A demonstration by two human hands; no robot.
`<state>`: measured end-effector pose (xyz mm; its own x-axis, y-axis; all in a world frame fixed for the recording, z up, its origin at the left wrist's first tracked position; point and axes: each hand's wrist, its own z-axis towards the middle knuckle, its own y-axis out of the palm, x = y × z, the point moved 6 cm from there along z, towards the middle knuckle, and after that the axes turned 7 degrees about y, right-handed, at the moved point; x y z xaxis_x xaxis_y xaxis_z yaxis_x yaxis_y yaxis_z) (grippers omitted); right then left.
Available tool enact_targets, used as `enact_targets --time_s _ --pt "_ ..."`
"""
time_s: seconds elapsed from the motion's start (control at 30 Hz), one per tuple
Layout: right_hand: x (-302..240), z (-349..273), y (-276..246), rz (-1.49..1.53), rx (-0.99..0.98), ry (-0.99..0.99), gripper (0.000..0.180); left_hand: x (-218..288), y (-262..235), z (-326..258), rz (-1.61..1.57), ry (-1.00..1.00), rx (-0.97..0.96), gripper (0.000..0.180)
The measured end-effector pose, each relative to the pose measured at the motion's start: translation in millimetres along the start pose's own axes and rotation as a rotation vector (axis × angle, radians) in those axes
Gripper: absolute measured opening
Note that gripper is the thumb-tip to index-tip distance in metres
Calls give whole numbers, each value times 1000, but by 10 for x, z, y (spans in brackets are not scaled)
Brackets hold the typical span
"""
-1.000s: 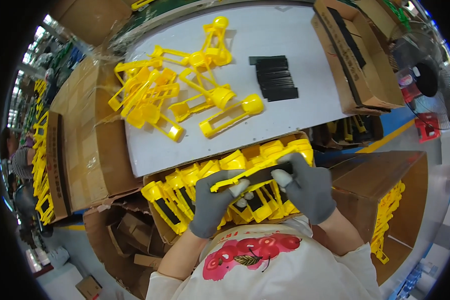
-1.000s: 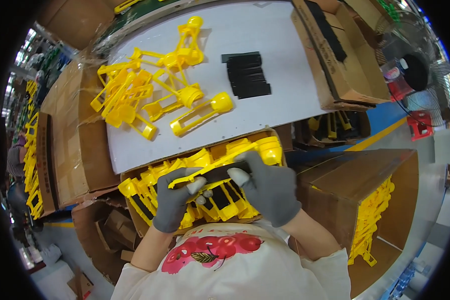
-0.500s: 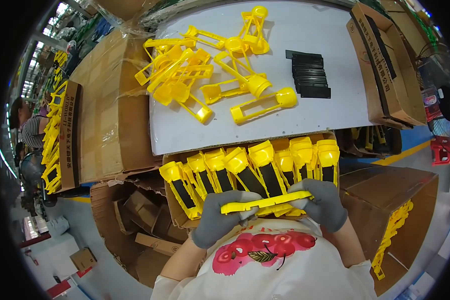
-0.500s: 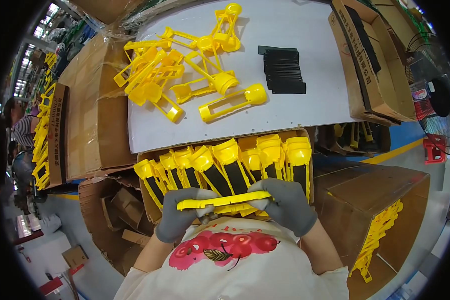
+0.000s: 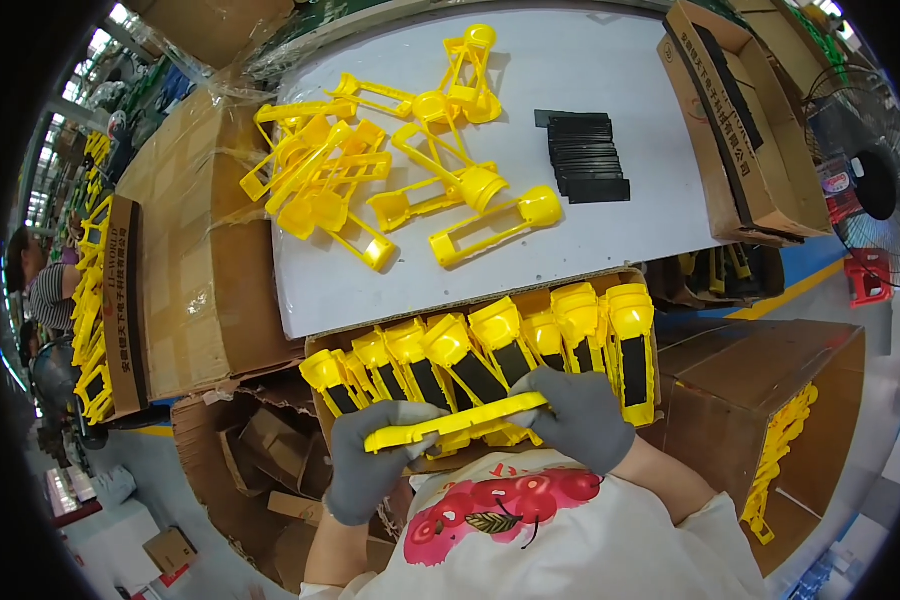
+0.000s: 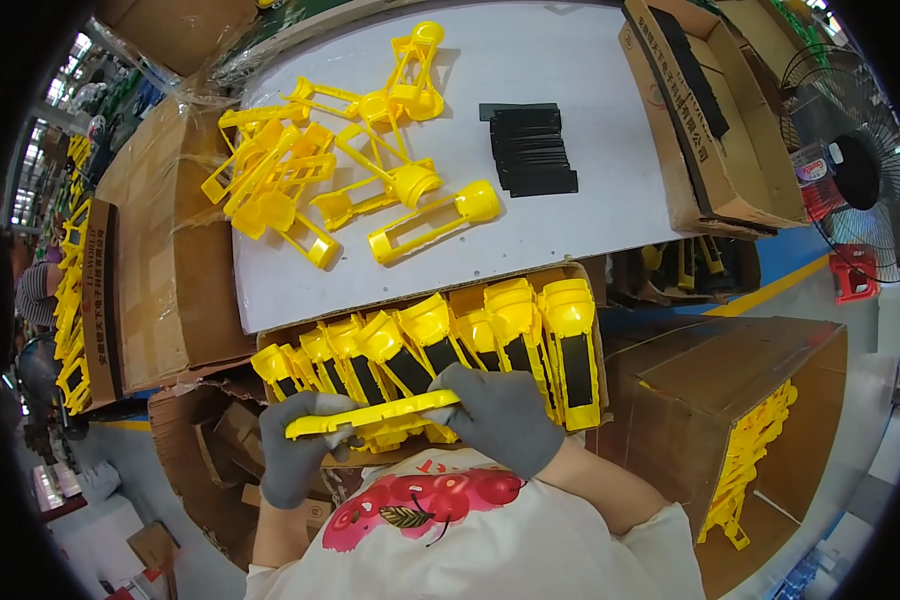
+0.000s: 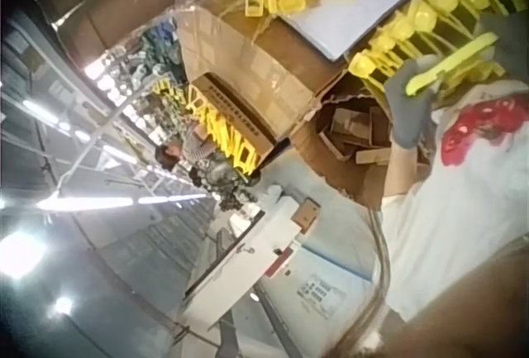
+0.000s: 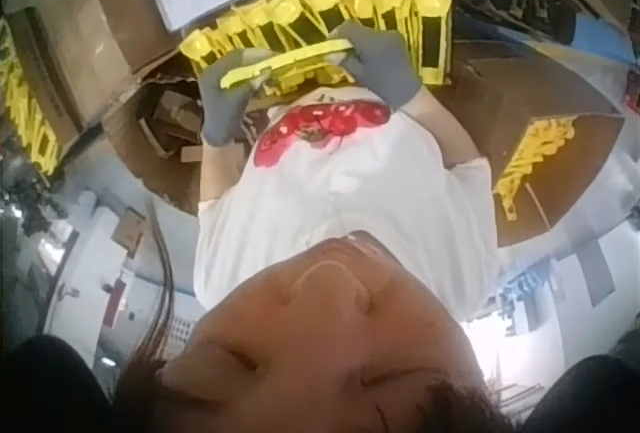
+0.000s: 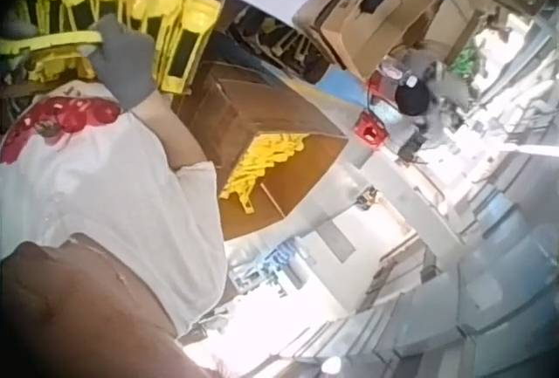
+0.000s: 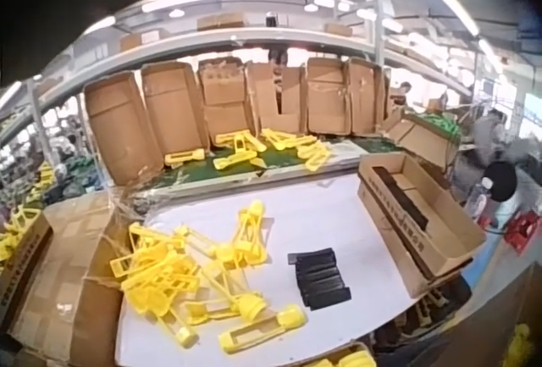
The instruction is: Manually attaching solar panels to yellow plastic light housings at a factory workstation.
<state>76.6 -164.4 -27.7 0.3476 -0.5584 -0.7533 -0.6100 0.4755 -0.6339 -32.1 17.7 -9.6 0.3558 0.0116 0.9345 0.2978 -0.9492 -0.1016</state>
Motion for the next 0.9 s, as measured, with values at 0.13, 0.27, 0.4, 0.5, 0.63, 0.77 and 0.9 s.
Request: enact_targets --time_s 0.13,0.27,0.4,0.5,0.63,0.77,0.9 --pt "72 202 -260 309 -207 144 64 99 -568 120 30 -59 -59 22" --pt "540 597 -984 -17 374 97 31 121 -1124 304 423 -286 -203 16" --pt "912 1035 -1344 -339 442 107 15 121 -959 681 845 -267 -241 32" --pt "1076 1270 -1385 -503 484 -33 16 425 -866 773 1308 158 -65 49" --pt "1162 1478 -1173 -674 352 -103 25 948 -14 1374 1190 593 -68 43" --pt "1070 1622 -1039 -767 299 -64 24 910 1072 1892 1222 1154 -409 55" --pt "1080 1615 -1041 -691 264 3 28 498 1523 2343 1431 1017 -638 60"
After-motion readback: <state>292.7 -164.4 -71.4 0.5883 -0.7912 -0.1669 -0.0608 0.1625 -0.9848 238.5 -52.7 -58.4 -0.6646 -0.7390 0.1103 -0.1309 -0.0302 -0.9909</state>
